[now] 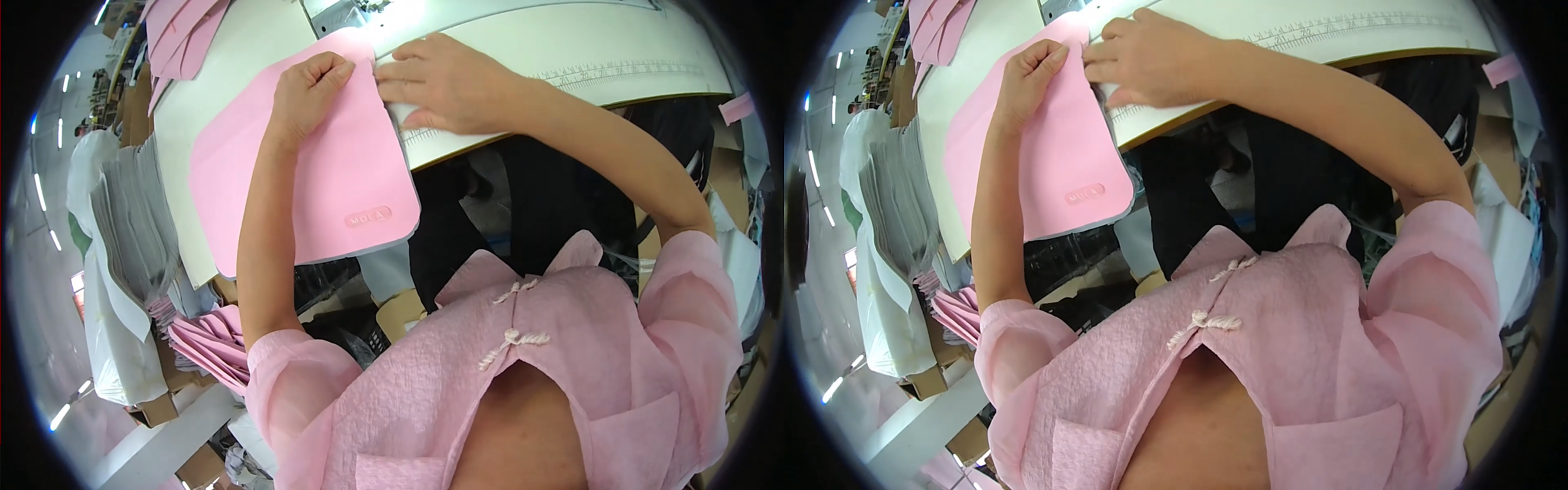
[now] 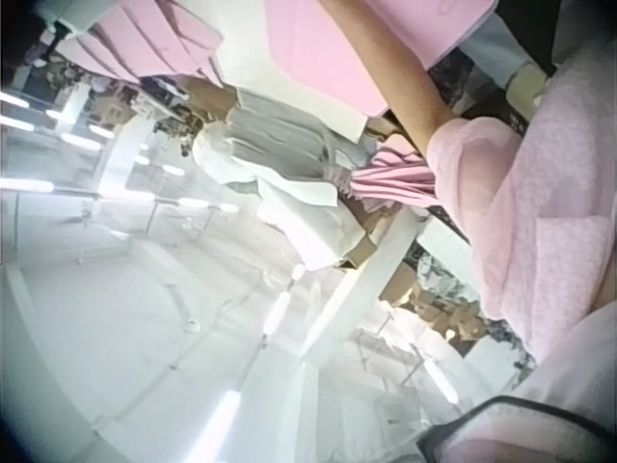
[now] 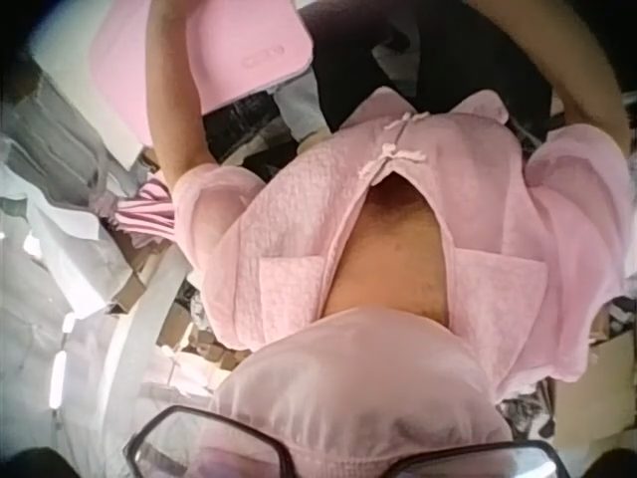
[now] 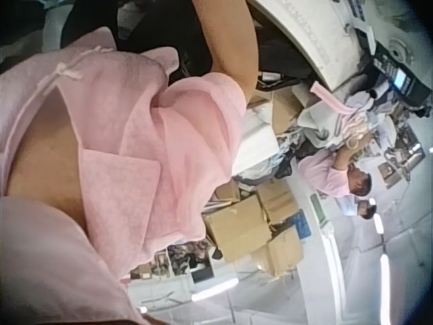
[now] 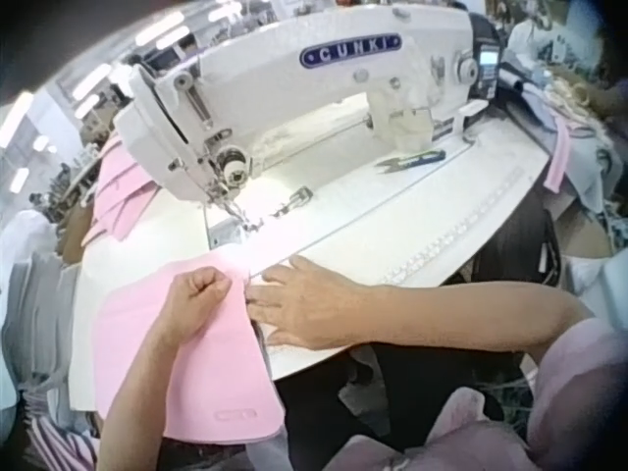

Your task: Sewing together components of pink bags using an industrial sewing machine.

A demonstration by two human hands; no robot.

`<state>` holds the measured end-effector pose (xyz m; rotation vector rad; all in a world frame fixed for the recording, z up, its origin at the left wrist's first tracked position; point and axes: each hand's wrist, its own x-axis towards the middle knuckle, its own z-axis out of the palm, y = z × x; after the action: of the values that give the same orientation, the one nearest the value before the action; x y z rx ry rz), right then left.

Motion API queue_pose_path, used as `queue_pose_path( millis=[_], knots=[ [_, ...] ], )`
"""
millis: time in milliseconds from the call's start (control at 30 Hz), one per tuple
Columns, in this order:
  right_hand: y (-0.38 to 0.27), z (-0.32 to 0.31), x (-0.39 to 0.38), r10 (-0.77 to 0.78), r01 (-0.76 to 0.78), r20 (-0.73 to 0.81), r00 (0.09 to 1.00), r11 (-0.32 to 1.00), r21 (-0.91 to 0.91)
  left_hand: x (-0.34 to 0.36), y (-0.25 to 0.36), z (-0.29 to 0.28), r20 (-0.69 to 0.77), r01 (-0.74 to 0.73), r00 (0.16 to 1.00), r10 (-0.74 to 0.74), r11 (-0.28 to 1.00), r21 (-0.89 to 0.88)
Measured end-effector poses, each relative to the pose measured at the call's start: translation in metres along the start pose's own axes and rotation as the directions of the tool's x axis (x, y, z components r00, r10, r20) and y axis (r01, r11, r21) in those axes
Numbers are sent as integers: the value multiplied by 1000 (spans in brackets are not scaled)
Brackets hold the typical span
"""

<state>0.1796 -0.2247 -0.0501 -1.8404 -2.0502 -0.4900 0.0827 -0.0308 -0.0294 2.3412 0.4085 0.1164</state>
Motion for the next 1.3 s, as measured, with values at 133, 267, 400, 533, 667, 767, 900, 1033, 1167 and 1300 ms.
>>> queue_pose_path(
  millis=[133,267,400,533,667,767,900,1033,1167,1300],
  knots=[
    [-26,-10,-9,-4,3,41,999,1000,24,-3,2,1,-30,-14,999,14,1000,-18],
    [-46,-6,-9,-30,57,-149,988,982,179,-3,2,1,-17,-58,998,57,998,-33],
    [-50,-4,-5,-5,8,-110,994,999,31,-2,9,1,1,-11,1000,11,999,-48],
    [-56,-6,-1,1,20,-122,993,985,171,-2,5,0,-6,-48,999,48,999,-26],
    [-51,-11,7,-109,117,-50,993,972,204,0,1,-4,-10,-88,996,88,995,38],
    [-40,-5,12,-56,115,-212,976,954,277,3,2,-2,-15,-86,996,86,996,-1],
    [-46,-5,17,-112,146,-177,978,970,195,2,0,-1,-6,6,1000,-6,1000,-7],
    [-67,2,14,-120,185,-242,963,945,269,1,-9,0,-9,-108,994,108,993,48],
    [-75,8,13,-5,122,-332,943,936,331,-1,0,3,-30,-111,993,117,983,143],
    [-80,19,8,-36,121,-386,922,972,200,-4,3,6,-75,-122,989,130,986,110]
  ],
)
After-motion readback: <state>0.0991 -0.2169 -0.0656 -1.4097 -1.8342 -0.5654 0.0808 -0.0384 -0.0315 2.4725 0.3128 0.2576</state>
